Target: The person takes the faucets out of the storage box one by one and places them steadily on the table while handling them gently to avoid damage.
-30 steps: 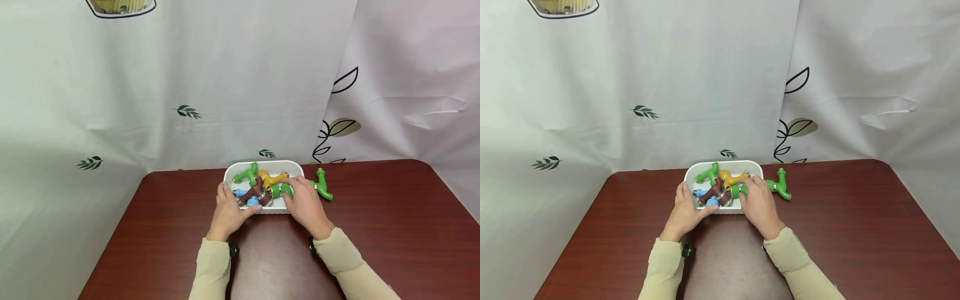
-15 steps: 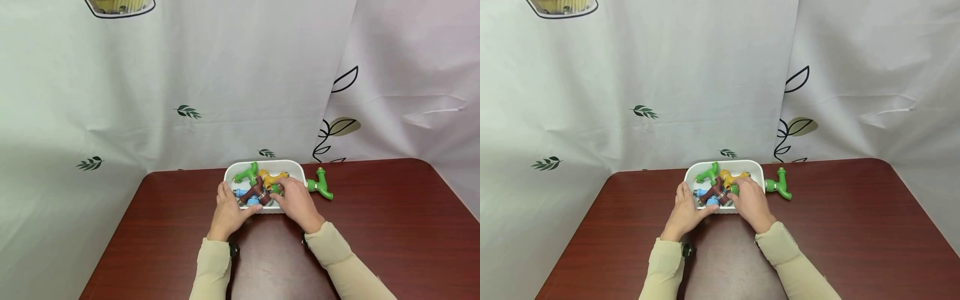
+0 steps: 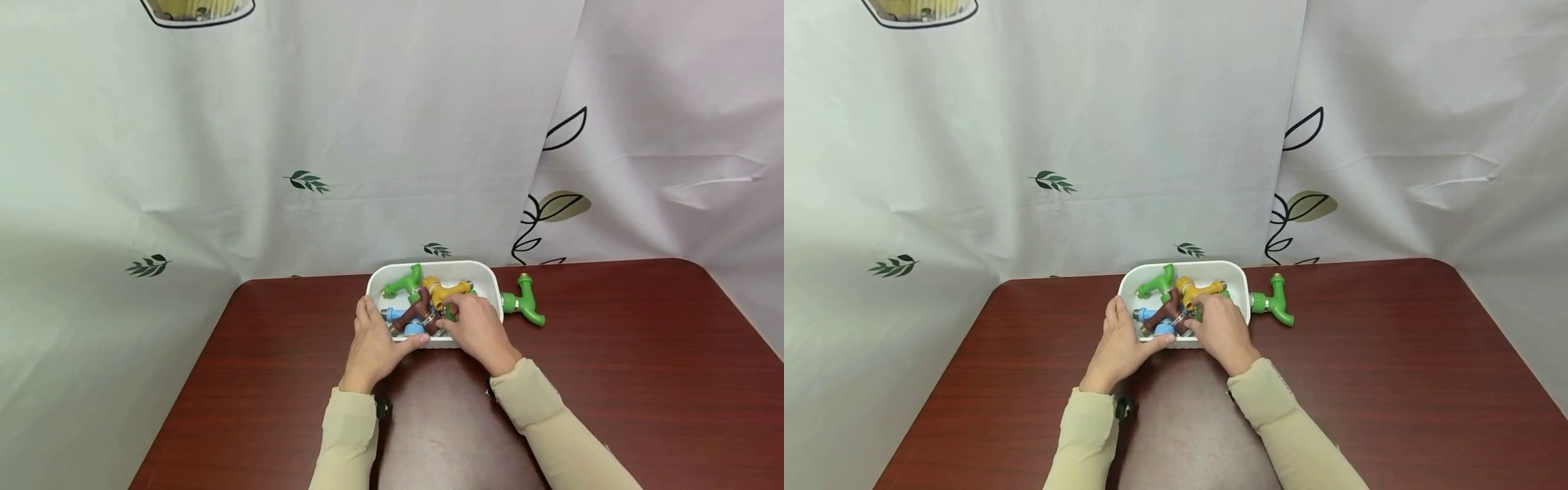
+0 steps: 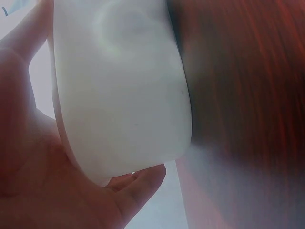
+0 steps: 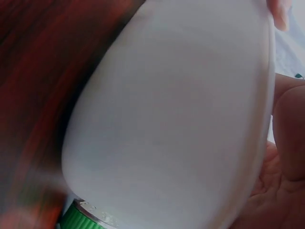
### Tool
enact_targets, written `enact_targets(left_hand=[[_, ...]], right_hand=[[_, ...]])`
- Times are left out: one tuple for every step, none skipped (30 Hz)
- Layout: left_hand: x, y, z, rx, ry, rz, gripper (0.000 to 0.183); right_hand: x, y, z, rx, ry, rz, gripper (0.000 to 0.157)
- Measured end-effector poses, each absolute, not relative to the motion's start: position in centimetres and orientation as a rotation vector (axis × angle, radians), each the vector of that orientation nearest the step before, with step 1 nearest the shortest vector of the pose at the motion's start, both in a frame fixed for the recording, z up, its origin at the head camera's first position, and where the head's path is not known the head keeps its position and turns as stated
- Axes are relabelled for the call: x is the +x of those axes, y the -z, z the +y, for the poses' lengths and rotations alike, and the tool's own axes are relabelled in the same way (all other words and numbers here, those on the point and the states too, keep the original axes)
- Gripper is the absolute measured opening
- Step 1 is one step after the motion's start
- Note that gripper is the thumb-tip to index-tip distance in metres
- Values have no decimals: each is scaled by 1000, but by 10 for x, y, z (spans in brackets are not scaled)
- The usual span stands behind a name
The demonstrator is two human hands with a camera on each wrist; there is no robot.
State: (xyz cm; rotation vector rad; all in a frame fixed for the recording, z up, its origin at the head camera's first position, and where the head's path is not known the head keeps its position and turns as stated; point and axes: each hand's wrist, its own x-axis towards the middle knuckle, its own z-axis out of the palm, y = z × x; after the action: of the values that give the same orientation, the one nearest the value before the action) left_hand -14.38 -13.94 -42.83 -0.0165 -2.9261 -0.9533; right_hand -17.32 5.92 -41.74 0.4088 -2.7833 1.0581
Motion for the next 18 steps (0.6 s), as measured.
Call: enact_targets(left_hand=[[-144,428,-139,-16,955,-2927,134],[-144,428,-139,-16,957,-2928,134],[-144,428,-139,-13,959,-2930,134],[-144,427,-139,-13,958,-2931,134],[-144,427,-139,-14,959,-2931,134],[-144,427,-139,-16,961,-2931,134],[-144,427,-139,-16,962,-2930,134],[-144,427,-139,-15,962,-2931,134],[-144,427,-139,-14,962,-2931,134],[-144,427,-139,-15,963,-2929,134],[-143,427,-139,-16,963,-2928,134],[-143,427,-139,-15,963,-2927,134],[-143,426,-140,-15,963,-2927,134],[-143,426,-140,-16,961,-2926,134],[-143,426,-140,-18,959,-2925,134],[-143,426,-140,-20,958,-2925,134],[-143,426,-140,-20,956,-2925,133],[-143,426,-140,-20,955,-2926,133]], right_hand=[[-173,418,59,405,-1053,-2789,30],[-174,418,58,402,-1048,-2795,30],[-174,418,58,400,-1040,-2804,29],[-174,418,57,396,-1033,-2814,28],[-174,418,57,390,-1030,-2823,28],[-175,417,56,386,-1026,-2831,28],[-175,417,56,380,-1025,-2840,28],[-175,417,56,376,-1022,-2848,28],[-175,417,55,373,-1021,-2855,29],[-175,417,55,372,-1022,-2859,29],[-176,417,55,372,-1024,-2860,30],[-176,418,54,371,-1029,-2861,30],[-176,418,54,369,-1035,-2863,31],[-177,418,54,366,-1043,-2865,31],[-177,418,53,360,-1053,-2867,32],[-177,418,53,356,-1063,-2869,32],[-177,418,53,349,-1073,-2873,32],[-177,418,53,344,-1082,-2878,33]])
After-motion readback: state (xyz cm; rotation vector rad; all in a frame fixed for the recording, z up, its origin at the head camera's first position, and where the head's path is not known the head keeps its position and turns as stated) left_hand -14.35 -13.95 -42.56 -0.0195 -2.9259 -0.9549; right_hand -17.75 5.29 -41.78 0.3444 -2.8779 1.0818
